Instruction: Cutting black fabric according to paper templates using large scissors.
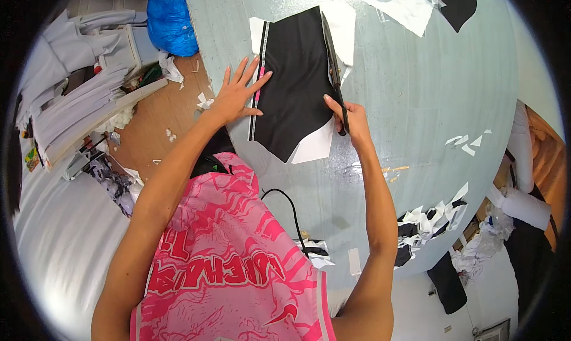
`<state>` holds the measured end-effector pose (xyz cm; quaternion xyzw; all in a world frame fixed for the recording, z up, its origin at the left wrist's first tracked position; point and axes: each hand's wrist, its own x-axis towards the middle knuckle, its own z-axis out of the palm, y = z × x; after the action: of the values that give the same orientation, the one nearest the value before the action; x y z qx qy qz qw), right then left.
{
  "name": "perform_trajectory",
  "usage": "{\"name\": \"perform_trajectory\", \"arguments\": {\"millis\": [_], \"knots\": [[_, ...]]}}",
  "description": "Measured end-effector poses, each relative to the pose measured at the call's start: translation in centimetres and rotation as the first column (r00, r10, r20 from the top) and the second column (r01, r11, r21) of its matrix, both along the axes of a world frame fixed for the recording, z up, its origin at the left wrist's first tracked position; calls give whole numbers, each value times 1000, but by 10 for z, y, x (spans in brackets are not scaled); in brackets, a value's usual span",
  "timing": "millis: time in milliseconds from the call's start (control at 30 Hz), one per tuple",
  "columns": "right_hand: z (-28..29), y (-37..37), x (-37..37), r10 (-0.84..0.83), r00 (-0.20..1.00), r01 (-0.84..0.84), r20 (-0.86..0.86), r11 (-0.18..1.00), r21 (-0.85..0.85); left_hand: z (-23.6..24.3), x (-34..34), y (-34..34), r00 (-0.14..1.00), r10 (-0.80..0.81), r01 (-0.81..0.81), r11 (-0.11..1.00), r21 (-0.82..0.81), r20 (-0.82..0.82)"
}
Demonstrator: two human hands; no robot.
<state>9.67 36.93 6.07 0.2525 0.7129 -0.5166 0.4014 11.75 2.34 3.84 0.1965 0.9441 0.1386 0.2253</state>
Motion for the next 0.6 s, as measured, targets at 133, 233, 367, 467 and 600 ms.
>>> {"name": "perform_trajectory", "arguments": {"millis": [133, 233, 367, 467, 600], "knots": [[5, -2, -17, -3, 999, 3, -48, 1000, -13, -2, -1, 0, 1000, 8, -7, 999, 38, -28], [3, -4, -29, 17, 997, -17, -69, 1000, 1, 0, -2, -2, 1000, -3, 3, 1000, 4, -18], [4, -4, -37, 53, 996, -49, -72, 997, 61, 0, -1, 2, 1000, 1, -1, 1000, 8, 19], [11, -6, -47, 74, 992, -59, -104, 989, 133, -2, 1, 3, 1000, -5, 6, 1000, -10, 25], [5, -14, -37, 177, 886, 16, -428, 911, 411, -2, 0, 5, 999, -34, 34, 999, -27, 14]]}}
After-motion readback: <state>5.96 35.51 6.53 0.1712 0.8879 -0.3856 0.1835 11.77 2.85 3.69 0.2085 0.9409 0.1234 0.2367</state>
